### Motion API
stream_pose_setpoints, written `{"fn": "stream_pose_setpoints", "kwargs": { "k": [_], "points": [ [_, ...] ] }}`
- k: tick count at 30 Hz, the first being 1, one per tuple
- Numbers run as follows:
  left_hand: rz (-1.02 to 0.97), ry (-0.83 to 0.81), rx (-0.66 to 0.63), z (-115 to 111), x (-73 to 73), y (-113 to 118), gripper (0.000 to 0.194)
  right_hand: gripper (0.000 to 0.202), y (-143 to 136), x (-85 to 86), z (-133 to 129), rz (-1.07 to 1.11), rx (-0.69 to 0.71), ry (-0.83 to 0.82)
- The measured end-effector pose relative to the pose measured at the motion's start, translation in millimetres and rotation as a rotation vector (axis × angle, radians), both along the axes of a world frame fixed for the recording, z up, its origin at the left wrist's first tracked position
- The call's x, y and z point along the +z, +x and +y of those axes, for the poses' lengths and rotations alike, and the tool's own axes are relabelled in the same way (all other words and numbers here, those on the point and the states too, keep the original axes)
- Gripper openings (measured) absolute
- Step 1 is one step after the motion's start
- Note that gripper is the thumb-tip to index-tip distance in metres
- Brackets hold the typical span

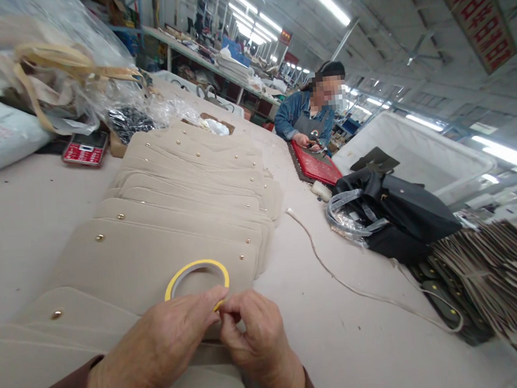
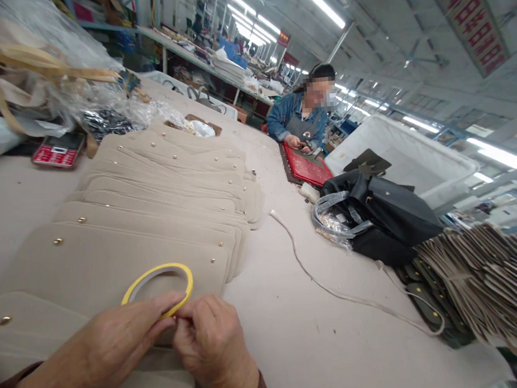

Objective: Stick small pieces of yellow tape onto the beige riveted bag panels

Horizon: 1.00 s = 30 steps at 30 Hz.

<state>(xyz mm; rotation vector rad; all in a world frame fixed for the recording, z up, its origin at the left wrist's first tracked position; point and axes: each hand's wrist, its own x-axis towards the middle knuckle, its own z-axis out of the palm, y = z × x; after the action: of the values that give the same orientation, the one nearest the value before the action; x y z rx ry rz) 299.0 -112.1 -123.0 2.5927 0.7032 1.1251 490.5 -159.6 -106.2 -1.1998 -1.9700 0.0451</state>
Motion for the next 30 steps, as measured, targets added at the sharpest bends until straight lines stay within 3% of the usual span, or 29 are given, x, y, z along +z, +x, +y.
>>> {"fn": "stream_pose_setpoints", "kwargs": {
  "k": [3, 8, 14, 18, 24, 27, 30],
  "points": [
    [0.019, -0.056, -0.033, 0.7, -1.0, -0.4, 0.03, 0.022, -1.8, -3.3, 0.8, -0.02, -0.061, 0.031],
    [0.08, -0.095, 0.022, 5.2, -5.6, -1.7, 0.03, 0.022, -6.3, -2.2, 2.9, 0.061, -0.119, -0.024],
    [0.058, 0.006, 0.031, 11.2, 8.2, 2.6, 0.027, 0.013, -10.4, 6.3, 17.1, 0.65, -0.298, -0.61],
    [0.034, 0.024, 0.042, 6.2, 8.2, 7.0, 0.024, 0.023, 8.2, 8.8, 37.2, 0.857, -0.418, -0.734],
    [0.403, -0.032, 0.119, -2.6, -7.7, 14.3, 0.04, 0.031, 28.2, 7.0, 56.9, 0.77, -0.399, -0.738],
    [0.557, -0.133, 0.119, -3.6, -7.0, 15.6, 0.039, 0.03, 27.6, 4.0, 59.6, 0.666, -0.389, -0.731],
    [0.585, -0.165, 0.1, -3.7, -5.2, 16.0, 0.038, 0.028, 26.3, 1.2, 61.4, 0.512, -0.379, -0.688]
  ]
}}
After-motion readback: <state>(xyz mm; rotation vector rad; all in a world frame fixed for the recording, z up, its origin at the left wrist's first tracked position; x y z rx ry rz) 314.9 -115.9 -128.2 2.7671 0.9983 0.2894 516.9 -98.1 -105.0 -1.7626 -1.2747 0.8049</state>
